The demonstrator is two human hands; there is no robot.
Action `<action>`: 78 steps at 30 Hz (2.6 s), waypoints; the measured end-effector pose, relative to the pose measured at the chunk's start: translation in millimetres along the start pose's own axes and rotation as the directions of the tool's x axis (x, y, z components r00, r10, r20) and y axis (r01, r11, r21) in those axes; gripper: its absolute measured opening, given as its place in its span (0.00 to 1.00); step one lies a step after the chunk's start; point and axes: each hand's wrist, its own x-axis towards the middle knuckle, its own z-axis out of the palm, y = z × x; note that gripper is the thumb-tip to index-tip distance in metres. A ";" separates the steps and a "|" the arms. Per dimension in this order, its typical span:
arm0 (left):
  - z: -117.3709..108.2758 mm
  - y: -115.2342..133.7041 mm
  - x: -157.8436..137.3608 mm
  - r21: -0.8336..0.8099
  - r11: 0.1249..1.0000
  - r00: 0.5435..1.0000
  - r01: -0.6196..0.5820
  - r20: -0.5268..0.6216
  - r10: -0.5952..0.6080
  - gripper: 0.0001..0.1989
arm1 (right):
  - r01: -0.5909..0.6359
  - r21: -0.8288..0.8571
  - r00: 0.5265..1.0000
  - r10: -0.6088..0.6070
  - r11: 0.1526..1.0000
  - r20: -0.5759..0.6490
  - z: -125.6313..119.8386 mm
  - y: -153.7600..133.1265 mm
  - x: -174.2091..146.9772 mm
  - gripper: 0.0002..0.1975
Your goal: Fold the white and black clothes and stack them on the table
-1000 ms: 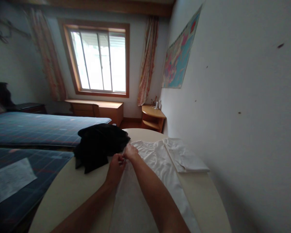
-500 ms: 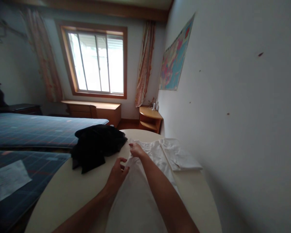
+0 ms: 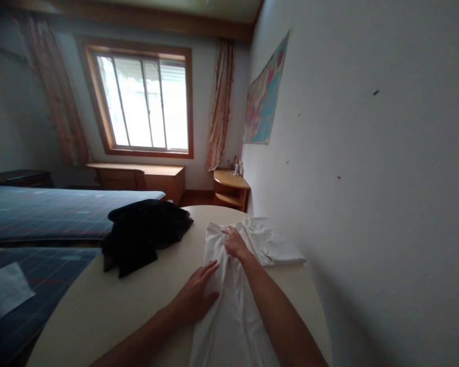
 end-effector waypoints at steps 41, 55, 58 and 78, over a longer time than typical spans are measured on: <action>-74.3 20.7 -27.7 0.520 0.779 0.856 0.350 0.161 -0.492 0.14 | 0.019 -0.331 0.999 -0.005 0.943 0.044 28.0 -9.5 -44.0 0.21; -81.9 16.3 -33.5 0.429 0.836 0.890 0.342 0.137 -0.434 0.07 | 0.066 -0.222 0.982 -0.024 0.973 0.187 18.7 -3.9 -115.1 0.25; -78.3 22.4 -29.9 0.287 0.906 0.933 0.310 0.090 -0.348 0.10 | 0.073 -0.217 0.985 -0.036 0.973 0.170 18.4 -4.3 -115.6 0.25; -76.4 45.5 -42.4 0.107 0.978 0.869 0.177 0.449 -0.207 0.19 | 0.110 -0.202 0.988 -0.085 0.973 0.130 19.7 -9.9 -115.7 0.20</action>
